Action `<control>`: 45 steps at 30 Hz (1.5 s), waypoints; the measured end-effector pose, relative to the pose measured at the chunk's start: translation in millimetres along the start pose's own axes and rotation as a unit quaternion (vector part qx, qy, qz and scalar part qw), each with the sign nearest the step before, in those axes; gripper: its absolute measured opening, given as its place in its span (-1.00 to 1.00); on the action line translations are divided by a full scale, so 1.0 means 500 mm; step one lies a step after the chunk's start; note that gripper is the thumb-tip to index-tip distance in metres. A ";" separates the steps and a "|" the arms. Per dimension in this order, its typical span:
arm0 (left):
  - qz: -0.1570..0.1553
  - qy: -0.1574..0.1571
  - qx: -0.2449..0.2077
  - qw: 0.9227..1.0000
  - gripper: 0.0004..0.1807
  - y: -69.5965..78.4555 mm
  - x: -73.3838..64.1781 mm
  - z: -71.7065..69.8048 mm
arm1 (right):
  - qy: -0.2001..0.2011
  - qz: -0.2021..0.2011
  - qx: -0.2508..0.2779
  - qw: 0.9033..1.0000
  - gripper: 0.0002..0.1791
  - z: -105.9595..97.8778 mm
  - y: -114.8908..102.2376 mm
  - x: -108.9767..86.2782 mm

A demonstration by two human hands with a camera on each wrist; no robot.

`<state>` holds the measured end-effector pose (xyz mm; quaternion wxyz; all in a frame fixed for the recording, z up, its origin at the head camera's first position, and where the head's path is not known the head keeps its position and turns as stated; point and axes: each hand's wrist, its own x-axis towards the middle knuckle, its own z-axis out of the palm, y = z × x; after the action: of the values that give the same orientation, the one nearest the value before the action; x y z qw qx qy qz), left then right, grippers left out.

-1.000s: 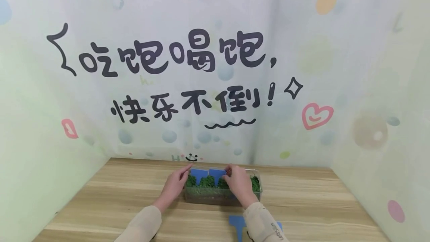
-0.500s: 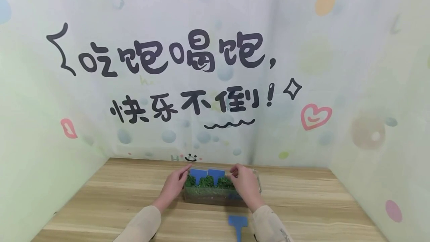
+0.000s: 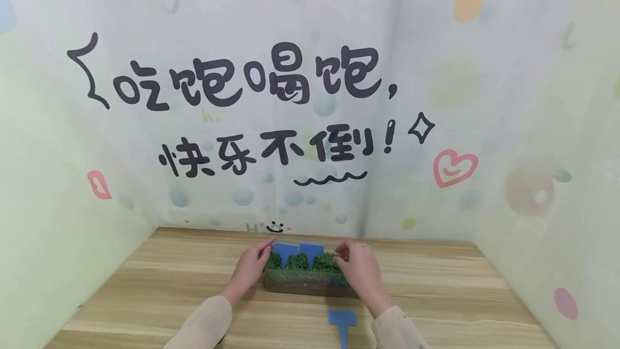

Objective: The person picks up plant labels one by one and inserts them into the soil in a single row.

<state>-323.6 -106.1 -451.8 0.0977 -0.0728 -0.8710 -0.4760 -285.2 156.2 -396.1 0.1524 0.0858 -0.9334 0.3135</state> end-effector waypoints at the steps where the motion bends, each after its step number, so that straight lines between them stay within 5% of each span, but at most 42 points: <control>1: 0.001 0.001 0.002 1.000 -0.56 -0.001 0.000 0.000 | -0.002 -0.001 -0.001 1.000 -0.89 -0.002 -0.001 -0.003; 17: -0.001 0.001 -0.001 1.000 -0.56 0.002 -0.001 0.001 | -0.015 -0.001 -0.016 1.000 -0.88 -0.022 -0.001 -0.038; 34: 0.005 0.004 -0.001 1.000 -0.56 0.002 0.000 0.000 | -0.077 0.040 -0.003 0.996 -0.92 -0.032 0.002 -0.078; 45: 0.005 0.002 0.002 1.000 -0.56 0.004 0.000 0.000 | -0.097 0.024 -0.007 0.995 -0.90 -0.025 0.024 -0.099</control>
<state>-323.2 -105.0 -450.2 0.1017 -0.0763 -0.8716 -0.4735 -238.9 176.3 -410.3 0.0541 0.0920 -0.9477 0.3007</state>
